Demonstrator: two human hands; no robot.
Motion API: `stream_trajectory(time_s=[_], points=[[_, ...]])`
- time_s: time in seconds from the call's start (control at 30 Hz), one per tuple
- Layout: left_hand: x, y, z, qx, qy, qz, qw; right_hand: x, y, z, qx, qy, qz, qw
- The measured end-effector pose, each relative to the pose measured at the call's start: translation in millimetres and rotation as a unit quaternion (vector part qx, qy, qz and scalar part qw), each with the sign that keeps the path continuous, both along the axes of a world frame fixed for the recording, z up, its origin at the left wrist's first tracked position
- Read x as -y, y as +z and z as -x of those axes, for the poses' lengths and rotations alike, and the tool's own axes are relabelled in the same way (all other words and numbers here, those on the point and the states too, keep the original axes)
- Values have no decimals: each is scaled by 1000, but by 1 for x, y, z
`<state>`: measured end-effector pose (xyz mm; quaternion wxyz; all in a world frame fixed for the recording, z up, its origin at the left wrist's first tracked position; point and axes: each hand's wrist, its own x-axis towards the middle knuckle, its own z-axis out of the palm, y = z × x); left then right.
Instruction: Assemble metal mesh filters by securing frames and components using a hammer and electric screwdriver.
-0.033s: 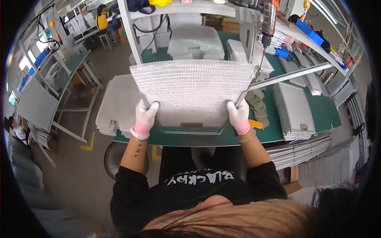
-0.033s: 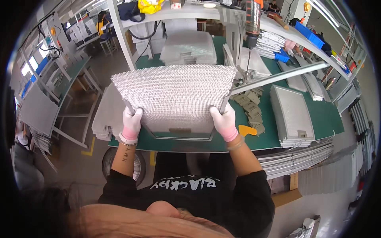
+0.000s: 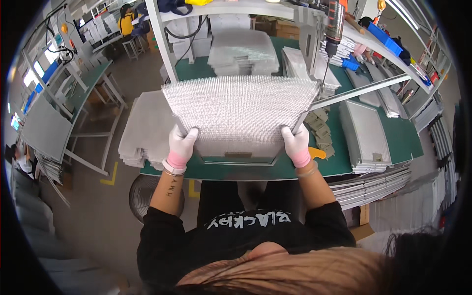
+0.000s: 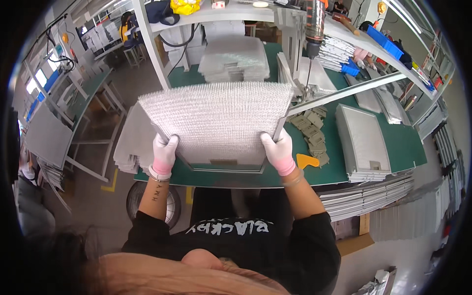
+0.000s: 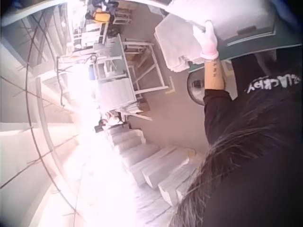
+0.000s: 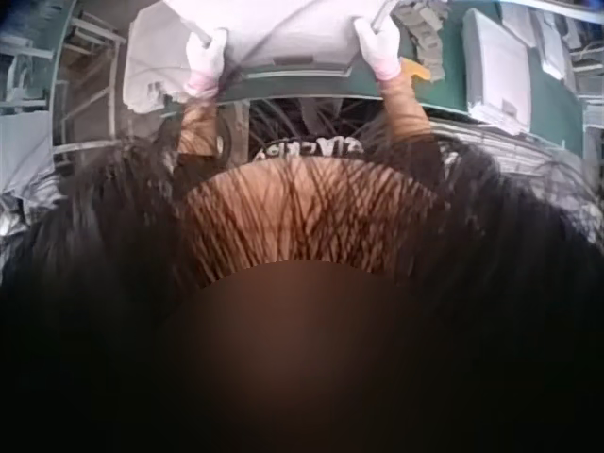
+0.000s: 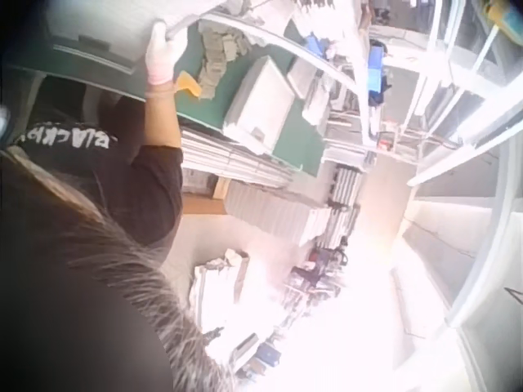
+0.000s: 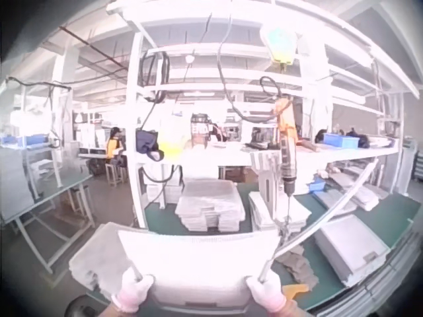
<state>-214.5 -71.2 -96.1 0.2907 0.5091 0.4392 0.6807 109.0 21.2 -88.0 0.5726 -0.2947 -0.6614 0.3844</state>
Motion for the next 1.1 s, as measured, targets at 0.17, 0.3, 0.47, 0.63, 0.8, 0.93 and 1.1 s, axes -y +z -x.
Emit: stream_trajectory(time_s=[0.17, 0.3, 0.47, 0.63, 0.8, 0.93, 1.1], points=[[5, -59, -12, 35, 21, -6, 999, 10, -64, -1, 29, -34, 28, 999], [11, -50, 17, -37, -72, 154, 985, 12, -62, -10, 45, 14, 82, 996], [12, 52, 11, -16, -96, -50, 994, -11, 21, -15, -56, 54, 17, 997], [6, 53, 9, -26, 56, -50, 997, 8, 81, 9, -28, 56, -62, 996], [29, 44, -7, -93, -208, -237, 944, 31, 46, -15, -72, 54, -101, 991], [38, 15, 3, -168, -510, -131, 834, 68, 20, -47, -54, 183, -236, 953], [39, -50, 14, -480, -347, 44, 804, 88, 15, -81, 109, 376, -245, 887]])
